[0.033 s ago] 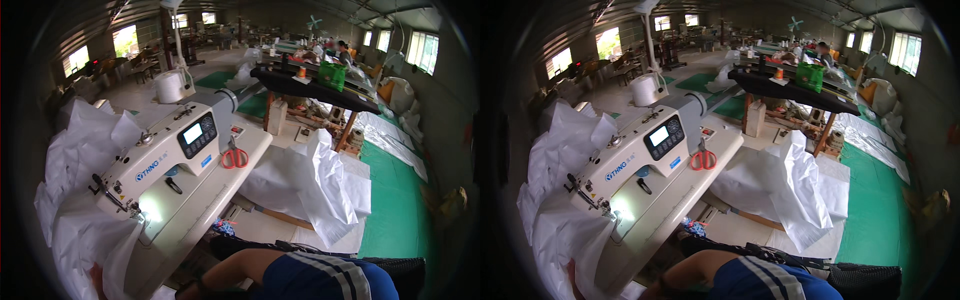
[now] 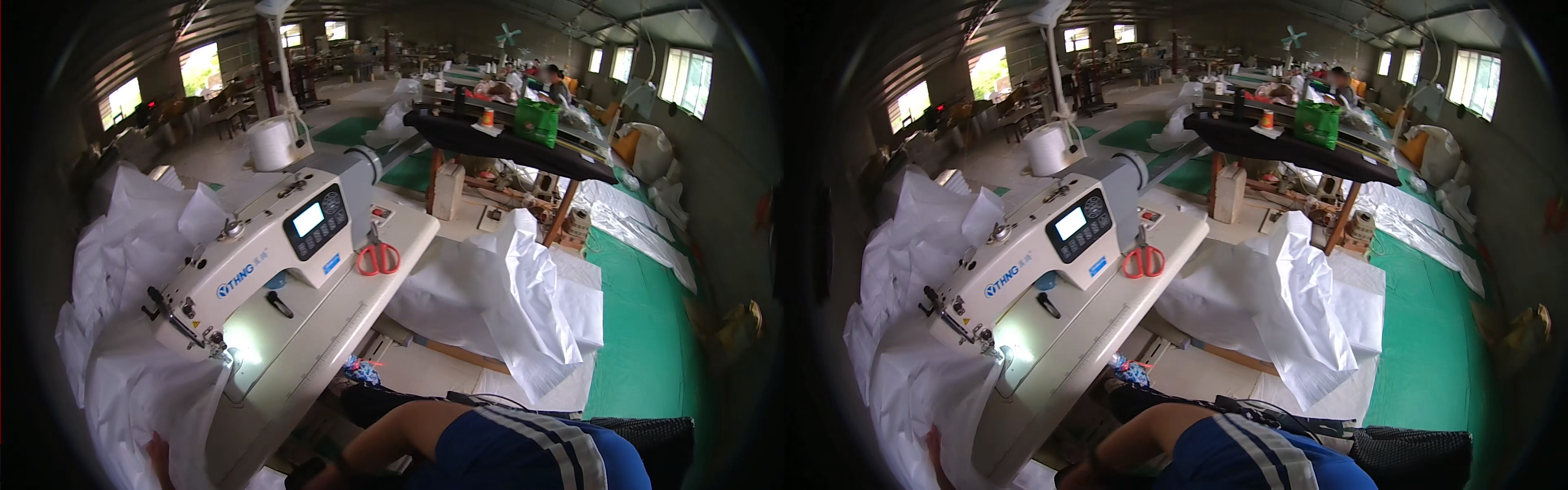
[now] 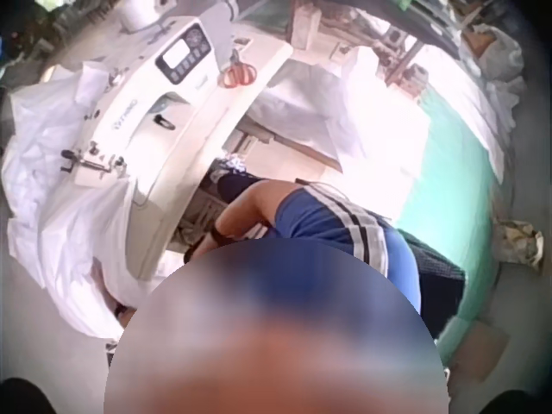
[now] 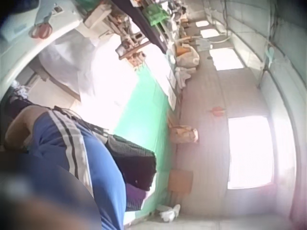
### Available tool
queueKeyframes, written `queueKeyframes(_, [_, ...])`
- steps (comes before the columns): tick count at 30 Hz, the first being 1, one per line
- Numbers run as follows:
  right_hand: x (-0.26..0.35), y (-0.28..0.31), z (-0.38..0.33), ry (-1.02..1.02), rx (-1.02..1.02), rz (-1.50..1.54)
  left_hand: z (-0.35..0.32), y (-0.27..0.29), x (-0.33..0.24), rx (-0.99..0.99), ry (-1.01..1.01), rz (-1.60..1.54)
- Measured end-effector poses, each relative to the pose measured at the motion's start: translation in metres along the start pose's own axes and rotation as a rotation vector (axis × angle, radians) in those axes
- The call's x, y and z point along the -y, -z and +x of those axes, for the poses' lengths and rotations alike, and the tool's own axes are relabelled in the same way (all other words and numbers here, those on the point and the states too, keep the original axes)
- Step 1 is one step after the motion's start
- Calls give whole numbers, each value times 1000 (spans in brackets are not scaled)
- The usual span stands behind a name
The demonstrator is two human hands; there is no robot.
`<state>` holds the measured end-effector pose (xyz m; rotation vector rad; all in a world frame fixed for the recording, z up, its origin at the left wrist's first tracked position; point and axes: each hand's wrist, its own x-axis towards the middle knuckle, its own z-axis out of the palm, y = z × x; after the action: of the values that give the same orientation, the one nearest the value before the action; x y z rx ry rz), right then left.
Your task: The recorder is using an industrial sewing machine to sew seams on large white plastic or synthetic fabric bags.
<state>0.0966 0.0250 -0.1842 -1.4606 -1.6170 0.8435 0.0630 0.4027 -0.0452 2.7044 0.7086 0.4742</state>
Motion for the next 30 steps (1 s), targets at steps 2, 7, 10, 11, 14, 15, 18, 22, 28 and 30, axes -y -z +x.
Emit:
queueKeyframes(2, [-9,-18,-38,-96,152,60,-2,5,6,21,25,64])
queueKeyframes(7, [3,18,-168,-333,8,-276,-18,17,24,103,105,273])
queueKeyframes(10, [19,67,-262,-696,-398,-422,-35,23,20,174,126,478])
queueKeyframes(11, [25,76,-285,-756,-431,-361,-43,22,12,176,110,548])
queueKeyframes(14, [40,64,-310,-885,-430,-56,-72,-1,-34,-228,-81,415])
queueKeyframes(15, [44,51,-305,-889,-397,-198,-83,-14,-54,-224,-88,418])
queueKeyframes(18, [44,34,-292,-903,-337,-308,-111,-56,-117,-159,-163,332])
queueKeyframes(22, [43,44,-286,-907,-341,-186,-134,-97,-166,-299,-99,572])
queueKeyframes(28, [57,49,-291,-940,-404,-229,-133,-113,-152,-346,-43,634])
queueKeyframes(30, [57,46,-291,-845,-513,-306,-133,-116,-147,-404,-102,707])
